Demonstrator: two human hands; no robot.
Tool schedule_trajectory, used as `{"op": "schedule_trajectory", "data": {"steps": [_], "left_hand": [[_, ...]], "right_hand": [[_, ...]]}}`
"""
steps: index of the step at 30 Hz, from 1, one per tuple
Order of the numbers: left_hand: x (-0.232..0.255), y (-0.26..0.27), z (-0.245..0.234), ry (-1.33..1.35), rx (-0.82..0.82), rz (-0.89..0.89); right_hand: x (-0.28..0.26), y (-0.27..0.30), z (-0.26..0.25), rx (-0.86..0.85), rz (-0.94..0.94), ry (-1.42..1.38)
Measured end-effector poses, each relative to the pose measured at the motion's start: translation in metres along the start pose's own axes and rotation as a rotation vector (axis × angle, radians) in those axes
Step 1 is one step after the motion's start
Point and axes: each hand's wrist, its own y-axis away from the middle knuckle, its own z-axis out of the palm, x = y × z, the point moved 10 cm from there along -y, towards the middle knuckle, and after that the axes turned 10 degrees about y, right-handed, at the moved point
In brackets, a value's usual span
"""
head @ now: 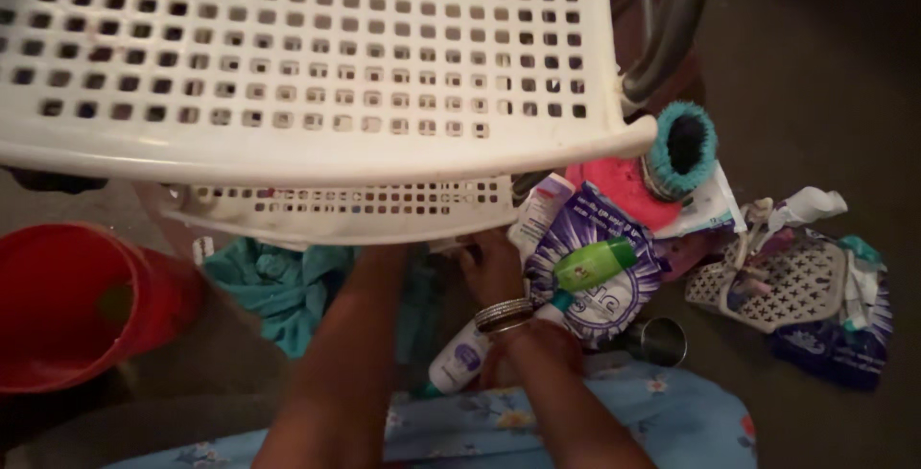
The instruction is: The person wipes the surfaces of a white plastic dish rack with a teal cloth, moving from the top shelf to the lower shelves and sides. They repeatedly dip the cloth into a red bucket of water to keep it wet during the cleaning process.
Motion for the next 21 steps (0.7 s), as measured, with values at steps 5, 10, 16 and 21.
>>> {"op": "schedule_trajectory", "data": {"steps": [5, 10, 16, 21], "left_hand": [[0.012, 0.036, 0.008, -0.014, -0.091, 0.04], [0.0, 0.016, 0.002, -0.004, 0.013, -0.012], [0.026, 0.045, 0.017, 0.05, 0.036, 0.151], [-0.015, 0.071, -0.037, -0.23, 0.091, 0.163]], "right_hand": [[0.006, -0.001, 0.009, -0.047, 0.006, -0.026], [0.02, 0.0, 0.018, -0.054, 0.117, -0.163], [-0.005, 0.0, -0.003, 0.048, -0.104, 0.019], [0.01, 0.004, 0.012, -0.018, 0.07, -0.275]]}}
